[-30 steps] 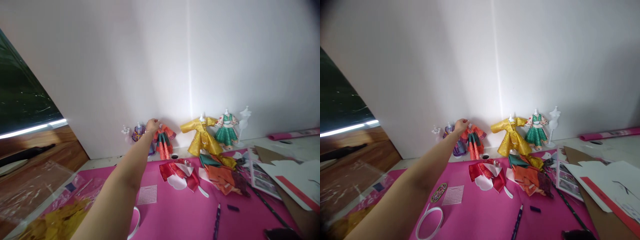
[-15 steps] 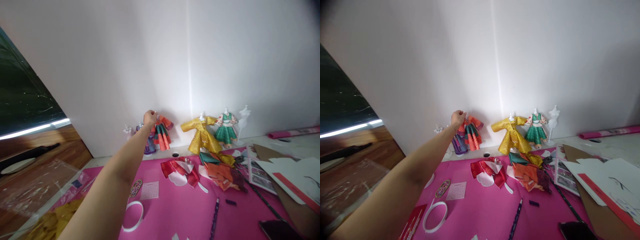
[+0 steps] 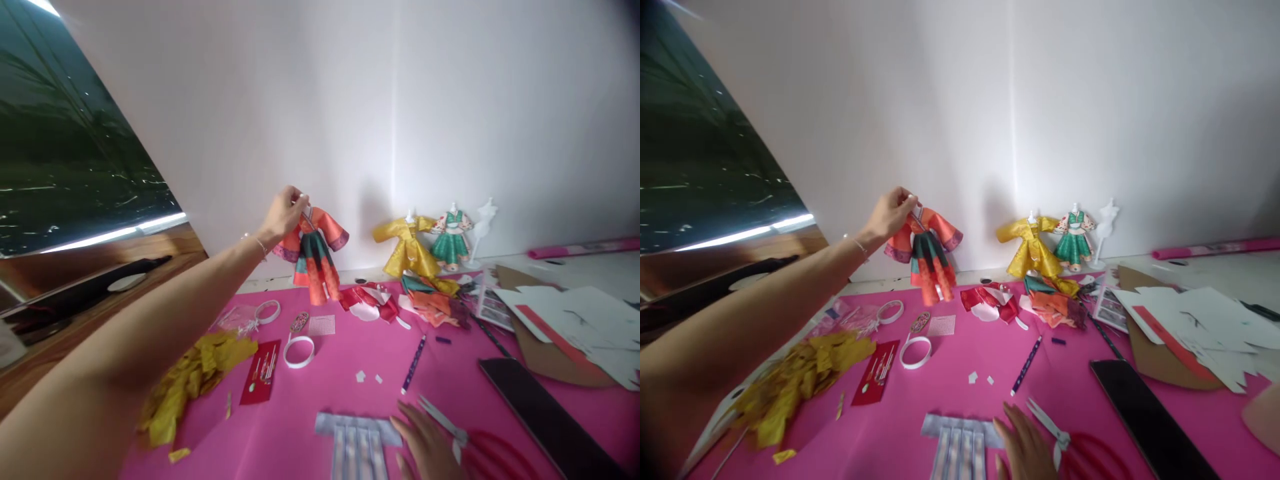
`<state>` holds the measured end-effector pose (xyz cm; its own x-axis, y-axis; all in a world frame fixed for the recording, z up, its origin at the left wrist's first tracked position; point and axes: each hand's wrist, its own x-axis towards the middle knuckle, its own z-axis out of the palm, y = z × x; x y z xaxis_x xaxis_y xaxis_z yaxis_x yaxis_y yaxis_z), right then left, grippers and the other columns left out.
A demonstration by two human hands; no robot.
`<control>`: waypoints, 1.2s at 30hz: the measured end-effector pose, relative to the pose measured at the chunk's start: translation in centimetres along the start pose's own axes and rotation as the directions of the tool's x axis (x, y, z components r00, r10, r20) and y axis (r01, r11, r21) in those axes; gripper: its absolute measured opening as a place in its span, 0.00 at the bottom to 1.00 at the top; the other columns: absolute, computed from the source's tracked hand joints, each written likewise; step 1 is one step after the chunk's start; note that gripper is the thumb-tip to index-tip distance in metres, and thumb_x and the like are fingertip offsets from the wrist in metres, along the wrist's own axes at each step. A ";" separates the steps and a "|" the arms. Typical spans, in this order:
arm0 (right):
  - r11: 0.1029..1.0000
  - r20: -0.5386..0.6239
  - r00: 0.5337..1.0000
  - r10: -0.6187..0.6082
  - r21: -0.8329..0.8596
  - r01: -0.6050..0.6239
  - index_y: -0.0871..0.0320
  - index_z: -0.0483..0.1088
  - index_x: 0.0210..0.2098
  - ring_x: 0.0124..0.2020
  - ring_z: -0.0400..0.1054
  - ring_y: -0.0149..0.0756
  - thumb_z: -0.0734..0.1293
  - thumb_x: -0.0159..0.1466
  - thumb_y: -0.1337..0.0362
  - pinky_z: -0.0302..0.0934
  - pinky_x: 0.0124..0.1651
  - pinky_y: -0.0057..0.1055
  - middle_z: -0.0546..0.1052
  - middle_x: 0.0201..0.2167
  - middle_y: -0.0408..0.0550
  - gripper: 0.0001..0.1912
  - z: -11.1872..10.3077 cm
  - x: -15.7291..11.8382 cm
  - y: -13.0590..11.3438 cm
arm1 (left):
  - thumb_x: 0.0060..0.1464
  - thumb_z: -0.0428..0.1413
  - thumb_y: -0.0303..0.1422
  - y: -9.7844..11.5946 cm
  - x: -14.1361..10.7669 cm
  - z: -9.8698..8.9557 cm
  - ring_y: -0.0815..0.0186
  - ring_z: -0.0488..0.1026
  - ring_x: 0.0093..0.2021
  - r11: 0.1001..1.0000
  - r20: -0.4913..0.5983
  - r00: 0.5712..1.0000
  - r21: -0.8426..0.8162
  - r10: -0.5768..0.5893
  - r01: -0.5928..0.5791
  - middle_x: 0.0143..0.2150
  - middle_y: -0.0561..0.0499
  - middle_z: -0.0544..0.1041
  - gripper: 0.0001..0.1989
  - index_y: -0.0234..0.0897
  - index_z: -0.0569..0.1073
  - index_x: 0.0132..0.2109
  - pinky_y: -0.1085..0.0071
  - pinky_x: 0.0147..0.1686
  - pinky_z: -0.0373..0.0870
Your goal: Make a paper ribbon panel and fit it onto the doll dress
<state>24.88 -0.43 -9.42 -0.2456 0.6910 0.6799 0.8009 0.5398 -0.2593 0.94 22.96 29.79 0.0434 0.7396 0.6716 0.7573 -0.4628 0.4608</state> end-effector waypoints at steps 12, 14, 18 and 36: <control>0.989 0.057 0.988 0.146 -0.031 -0.144 0.59 0.71 0.42 0.40 0.75 0.44 0.54 0.70 0.66 0.68 0.44 0.39 0.78 0.36 0.54 0.14 -0.6 1.4 -1.7 | 0.60 0.53 0.34 2.9 -15.9 -6.2 0.68 0.68 0.29 0.999 0.266 0.964 -0.050 0.017 -0.004 0.28 0.54 0.72 0.08 0.37 0.71 0.34 0.72 0.30 0.62; 0.990 0.073 0.987 0.142 -0.032 -0.140 0.57 0.71 0.37 0.37 0.74 0.43 0.55 0.70 0.67 0.66 0.41 0.37 0.77 0.32 0.51 0.13 -0.8 1.7 -1.8 | 0.60 0.52 0.34 2.5 -17.4 -6.2 0.67 0.68 0.29 0.998 0.280 0.960 -0.058 0.007 0.009 0.28 0.54 0.72 0.08 0.37 0.71 0.34 0.72 0.30 0.63; 0.985 0.097 0.981 0.167 -0.046 -0.164 0.56 0.67 0.30 0.33 0.72 0.42 0.56 0.69 0.68 0.63 0.36 0.35 0.75 0.29 0.50 0.13 -0.7 2.4 -1.6 | 0.60 0.52 0.35 1.8 -19.1 -6.1 0.66 0.70 0.30 0.997 0.286 0.958 -0.066 -0.017 0.037 0.29 0.53 0.74 0.08 0.38 0.72 0.35 0.71 0.32 0.64; 0.921 0.334 0.865 0.374 -0.241 -0.305 0.54 0.76 0.33 0.32 0.75 0.43 0.61 0.65 0.64 0.58 0.33 0.34 0.79 0.30 0.49 0.11 -9.9 1.8 3.1 | 0.61 0.52 0.40 1.7 -22.4 -5.0 0.64 0.73 0.37 0.964 0.331 0.943 -0.258 0.020 0.070 0.35 0.51 0.76 0.10 0.39 0.69 0.38 0.69 0.39 0.68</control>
<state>32.28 -2.29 -2.22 -0.0950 0.9603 0.2622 0.9445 0.1701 -0.2811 -2.04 3.15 18.44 0.2720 0.8503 0.4506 0.5649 -0.5202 0.6406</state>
